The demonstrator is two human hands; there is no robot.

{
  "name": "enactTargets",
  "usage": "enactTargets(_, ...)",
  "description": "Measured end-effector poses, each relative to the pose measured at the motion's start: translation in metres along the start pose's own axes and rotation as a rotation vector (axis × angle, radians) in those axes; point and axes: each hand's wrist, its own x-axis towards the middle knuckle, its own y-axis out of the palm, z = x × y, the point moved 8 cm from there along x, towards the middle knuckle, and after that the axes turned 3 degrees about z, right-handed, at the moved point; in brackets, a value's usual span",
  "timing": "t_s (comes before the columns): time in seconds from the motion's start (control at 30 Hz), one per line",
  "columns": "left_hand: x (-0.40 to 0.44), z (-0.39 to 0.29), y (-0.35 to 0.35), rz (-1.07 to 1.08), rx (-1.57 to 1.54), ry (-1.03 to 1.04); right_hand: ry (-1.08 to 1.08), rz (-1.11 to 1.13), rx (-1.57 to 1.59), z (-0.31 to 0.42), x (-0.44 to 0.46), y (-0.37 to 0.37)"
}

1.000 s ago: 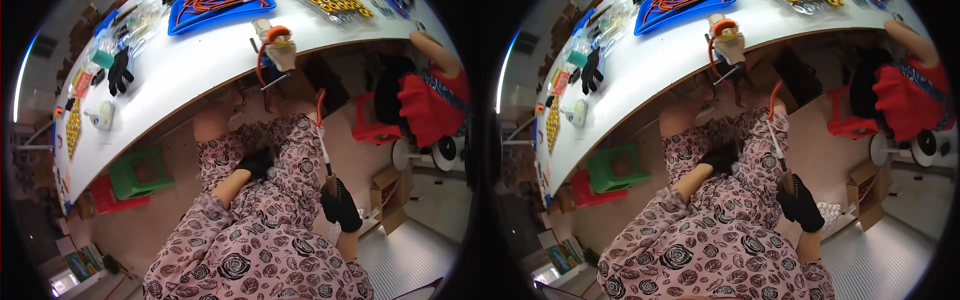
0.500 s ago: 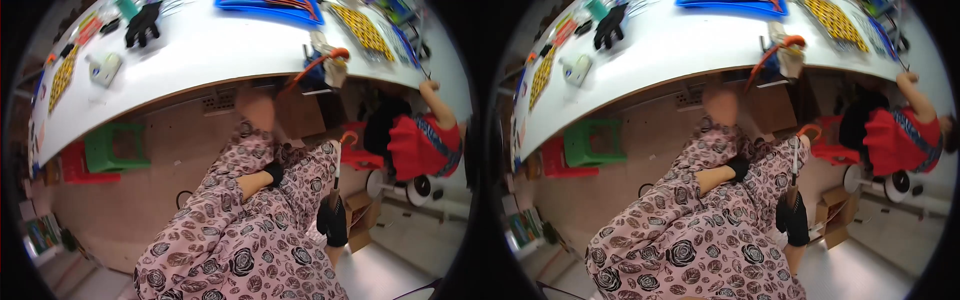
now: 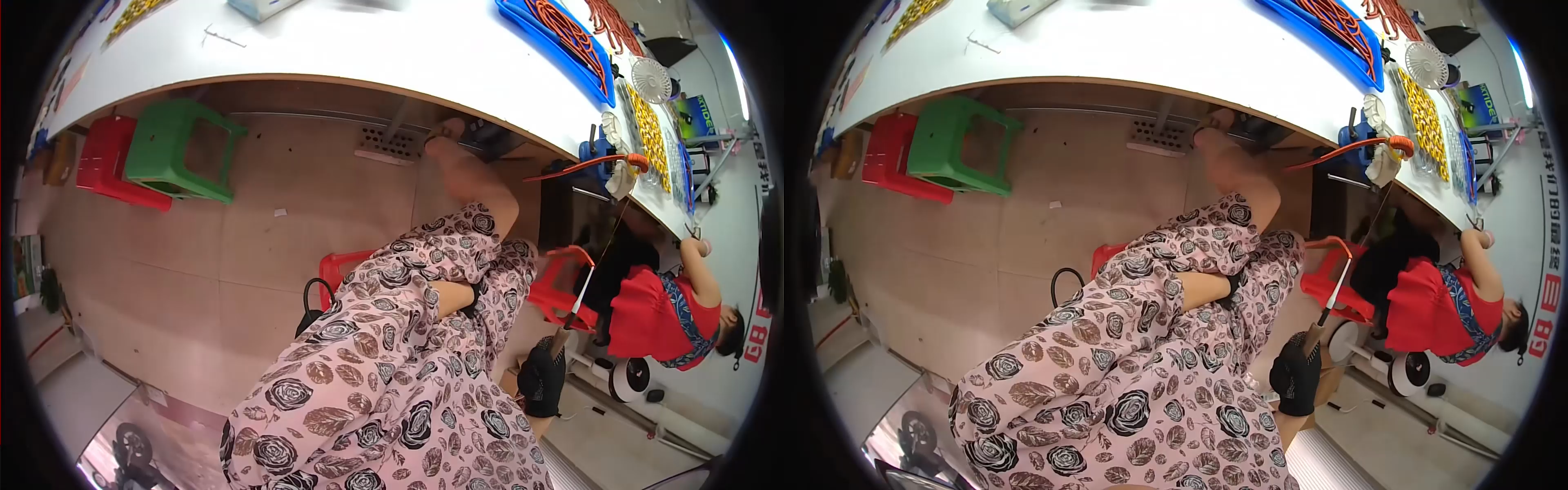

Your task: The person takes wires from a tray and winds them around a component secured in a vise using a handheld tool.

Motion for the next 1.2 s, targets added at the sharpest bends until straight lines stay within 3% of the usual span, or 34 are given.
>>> enactTargets(0.73,-0.016,-0.026,0.048,-0.008,0.093,0.125,-0.242,0.154,0.119,0.009,0.016,-0.013)
enactTargets(0.8,-0.014,-0.043,0.105,0.019,0.187,0.244,-0.166,-0.088,-0.197,0.024,-0.003,-0.006)
enactTargets(0.83,-0.007,-0.053,0.156,0.030,0.252,0.350,-0.175,-0.101,-0.177,0.019,-0.007,-0.012)
enactTargets(0.87,0.001,-0.065,0.242,0.032,0.356,0.536,-0.117,-0.119,-0.062,0.007,-0.012,-0.020)
enactTargets(0.93,0.002,-0.061,0.448,0.068,0.587,1.113,-0.065,-0.153,0.084,-0.010,-0.019,-0.030)
enactTargets(0.97,-0.002,-0.050,0.497,0.140,0.574,1.293,-0.174,-0.295,-0.104,-0.004,-0.020,-0.038)
enactTargets(1.03,-0.037,-0.036,0.357,0.333,0.273,1.245,-0.342,-0.597,-0.484,0.005,-0.033,-0.044)
enactTargets(1.1,-0.048,-0.051,0.251,-0.048,0.046,1.176,-0.505,-0.758,-0.540,0.025,-0.029,-0.036)
enactTargets(1.13,-0.080,-0.059,0.177,-0.230,-0.133,1.398,-0.608,-0.813,-0.553,0.041,-0.027,-0.028)
enactTargets(1.17,-0.069,-0.072,0.152,-0.273,-0.100,1.441,-0.625,-0.834,-0.504,0.055,-0.021,-0.022)
enactTargets(1.2,-0.071,-0.076,0.110,-0.504,-0.015,1.467,-0.640,-0.853,-0.454,0.067,-0.018,-0.017)
